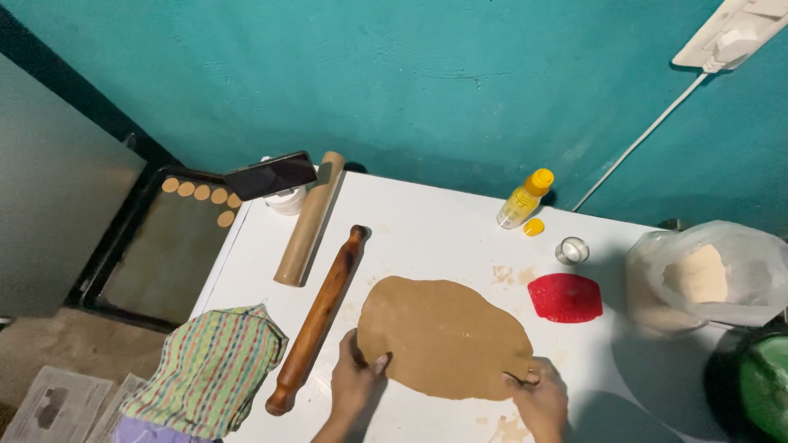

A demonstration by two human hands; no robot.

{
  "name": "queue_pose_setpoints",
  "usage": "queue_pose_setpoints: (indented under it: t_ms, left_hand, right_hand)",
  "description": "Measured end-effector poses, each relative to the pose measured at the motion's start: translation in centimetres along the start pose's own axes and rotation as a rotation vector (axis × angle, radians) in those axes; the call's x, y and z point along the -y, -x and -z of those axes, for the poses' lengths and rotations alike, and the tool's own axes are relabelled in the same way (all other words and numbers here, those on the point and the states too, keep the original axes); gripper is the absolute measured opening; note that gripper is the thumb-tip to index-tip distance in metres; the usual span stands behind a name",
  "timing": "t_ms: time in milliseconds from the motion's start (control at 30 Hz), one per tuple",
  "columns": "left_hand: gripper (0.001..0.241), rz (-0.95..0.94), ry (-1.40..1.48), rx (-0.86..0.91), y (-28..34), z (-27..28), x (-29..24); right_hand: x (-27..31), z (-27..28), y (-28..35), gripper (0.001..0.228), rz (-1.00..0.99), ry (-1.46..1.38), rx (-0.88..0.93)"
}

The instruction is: Prepare cookies by spraying a baking sheet, rolling out dough, and cutting shapes.

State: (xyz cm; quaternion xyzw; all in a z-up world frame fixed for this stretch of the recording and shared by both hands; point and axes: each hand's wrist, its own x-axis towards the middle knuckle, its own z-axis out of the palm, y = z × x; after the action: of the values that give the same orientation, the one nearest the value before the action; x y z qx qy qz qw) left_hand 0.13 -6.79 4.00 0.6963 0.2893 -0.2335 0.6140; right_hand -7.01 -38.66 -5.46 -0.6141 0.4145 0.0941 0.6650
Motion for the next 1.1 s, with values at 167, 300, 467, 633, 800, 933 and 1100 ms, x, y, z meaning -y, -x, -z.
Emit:
queue_pose_setpoints:
  t_ms: [167,300,467,633,800,933,1100]
  left_hand:
    - [0.082,-0.561,-1.059,-0.104,-1.9,-1.2,1.5]
    - [0.082,-0.811,-1.222,-0.022,-5.8,-1.9,3.0]
    - [0.088,-0.848,-1.231,-0.075,-8.2,-2.0,1.8]
    - [0.087,-0.808,-1.234,-0.084,-8.4,-0.9,1.0]
    - [0.076,-0.919,-1.148,-0.477,-5.2,4.1,1.6]
    - [0.085,-0.616,-1.004,-0.684,-4.0,7.9,5.2]
    - [0.067,-0.379,-0.894,-0.574,-2.4,10.1,5.1]
  right_hand:
    - [1.4,-3.5,3.9,0.076,1.165,0.853,-0.468]
    - [-1.3,-4.2,2.0,0.084,0.954,1.138,-0.391]
    - [-1.8,-3.4,0.4,0.091,0.941,1.129,-0.318]
    - [0.3,-3.1,-0.6,0.088,1.026,1.144,-0.286]
    - [4.7,-3.7,2.4,0.082,0.941,1.03,-0.339]
    - [6.9,-6.8,4.8,0.08,1.023,0.893,-0.274]
    - [9.1,-12.1,7.8,0.07,1.153,0.868,-0.012]
